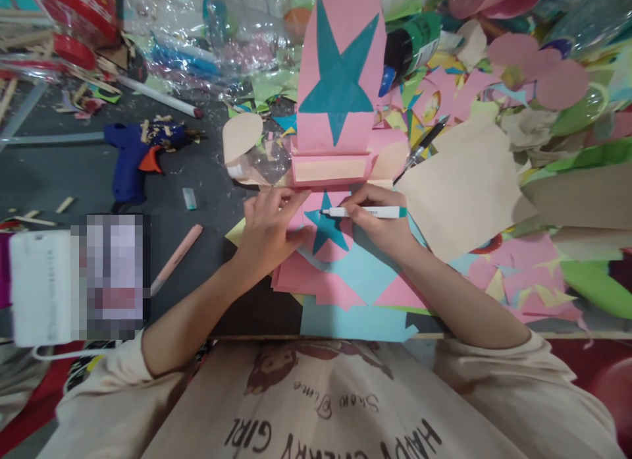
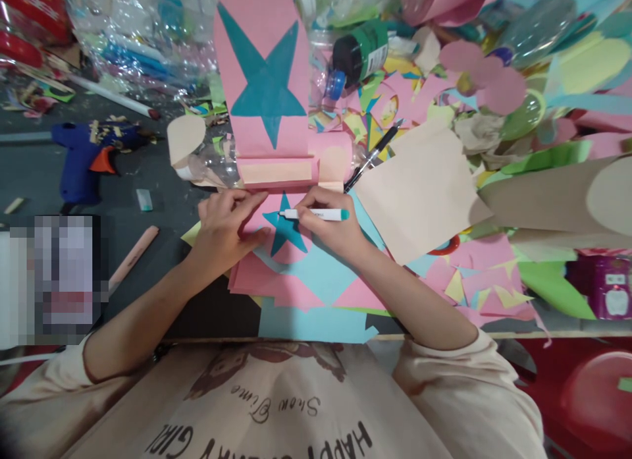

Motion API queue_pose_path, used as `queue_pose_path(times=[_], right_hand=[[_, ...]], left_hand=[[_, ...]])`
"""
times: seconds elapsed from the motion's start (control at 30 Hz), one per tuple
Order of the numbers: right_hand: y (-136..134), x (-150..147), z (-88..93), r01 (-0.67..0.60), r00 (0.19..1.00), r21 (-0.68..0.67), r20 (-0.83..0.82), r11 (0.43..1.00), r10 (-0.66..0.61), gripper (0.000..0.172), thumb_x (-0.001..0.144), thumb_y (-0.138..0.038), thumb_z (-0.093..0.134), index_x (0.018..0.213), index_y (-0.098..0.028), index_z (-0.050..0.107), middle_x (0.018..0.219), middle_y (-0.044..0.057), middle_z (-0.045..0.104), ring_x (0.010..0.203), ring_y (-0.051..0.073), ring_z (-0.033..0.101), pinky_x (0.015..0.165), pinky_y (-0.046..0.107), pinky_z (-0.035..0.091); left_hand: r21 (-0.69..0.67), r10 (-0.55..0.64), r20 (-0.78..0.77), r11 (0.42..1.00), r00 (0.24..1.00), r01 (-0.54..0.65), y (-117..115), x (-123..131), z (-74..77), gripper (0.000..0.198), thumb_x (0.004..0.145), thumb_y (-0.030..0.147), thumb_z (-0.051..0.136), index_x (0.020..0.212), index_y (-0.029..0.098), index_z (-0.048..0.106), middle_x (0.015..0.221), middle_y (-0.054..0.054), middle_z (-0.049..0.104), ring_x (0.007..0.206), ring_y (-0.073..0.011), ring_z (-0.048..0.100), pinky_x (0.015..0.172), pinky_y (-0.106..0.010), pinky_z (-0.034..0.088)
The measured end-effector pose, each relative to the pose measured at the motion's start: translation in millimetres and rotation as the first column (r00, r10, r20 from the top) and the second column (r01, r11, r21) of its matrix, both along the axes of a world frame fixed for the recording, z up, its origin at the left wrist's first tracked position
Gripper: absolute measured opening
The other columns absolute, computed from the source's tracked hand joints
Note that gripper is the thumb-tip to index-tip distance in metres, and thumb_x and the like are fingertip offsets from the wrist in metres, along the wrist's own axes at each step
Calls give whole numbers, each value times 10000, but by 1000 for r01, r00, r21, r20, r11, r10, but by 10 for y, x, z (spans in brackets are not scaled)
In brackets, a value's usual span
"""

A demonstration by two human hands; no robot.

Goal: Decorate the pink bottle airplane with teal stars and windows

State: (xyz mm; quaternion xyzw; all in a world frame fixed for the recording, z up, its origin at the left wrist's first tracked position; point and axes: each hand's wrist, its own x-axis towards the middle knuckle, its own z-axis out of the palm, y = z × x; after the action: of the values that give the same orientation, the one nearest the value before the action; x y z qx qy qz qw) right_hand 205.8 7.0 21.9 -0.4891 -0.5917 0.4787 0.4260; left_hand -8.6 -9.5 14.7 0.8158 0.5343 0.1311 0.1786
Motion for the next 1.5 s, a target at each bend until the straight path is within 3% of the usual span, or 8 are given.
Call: queue_pose_path(times=[0.3,0.6,1.07,1.27,1.37,1.5], right_hand=[[1,8,6,-32,997,-42,74,999,35,149,754,-254,644,614,-208,624,570,-8,636,537,138,563,505,267,428],[3,-8,14,12,999,-33,36,999,-10,124,729,-238,619,610,-208,630,577,-7,650,535,136,571,501,259,435],[-10,-19,-15,-80,997,-14,5,997,80,151,792,-305,658,679,-204,660,629,-2,673,579,139,617,555,268,489],[16,-1,21,-3,1000,-31,31,1000,4,168,768,-289,638,621,-209,626,573,-18,640,527,128,578,509,252,457],[-6,39,-10,-47,999,42,21,998,46,245,818,-366,650,631,-209,640,601,-3,652,545,135,597,519,264,470],[-152,185,-71,-106,994,155,40,982,101,466,889,-651,530,831,-238,738,656,35,677,566,171,627,539,319,507]], left_hand=[[-7,-1,11,1000,1000,1,0,-6,-3,610,945,633,475,1395,234,574,1191,-137,600,1108,-318,529,932,-427,371],[-28,2,7,1000,1000,-2,-3,12,35,575,950,577,505,1392,217,578,1191,-147,600,1111,-324,531,954,-442,367],[-2,4,21,1000,1000,-4,-5,8,17,578,953,587,496,1380,208,589,1179,-147,604,1097,-316,541,941,-437,375],[1,4,14,1000,1000,-4,-9,3,9,577,950,595,492,1385,228,583,1178,-143,609,1097,-317,543,950,-437,370],[18,0,10,1000,1000,0,-11,-5,-7,569,959,587,473,1385,226,586,1183,-145,612,1087,-316,545,949,-439,368],[29,-2,2,1000,1000,2,-13,-16,-41,547,960,568,482,1386,240,585,1197,-138,617,1086,-307,542,939,-423,372]])
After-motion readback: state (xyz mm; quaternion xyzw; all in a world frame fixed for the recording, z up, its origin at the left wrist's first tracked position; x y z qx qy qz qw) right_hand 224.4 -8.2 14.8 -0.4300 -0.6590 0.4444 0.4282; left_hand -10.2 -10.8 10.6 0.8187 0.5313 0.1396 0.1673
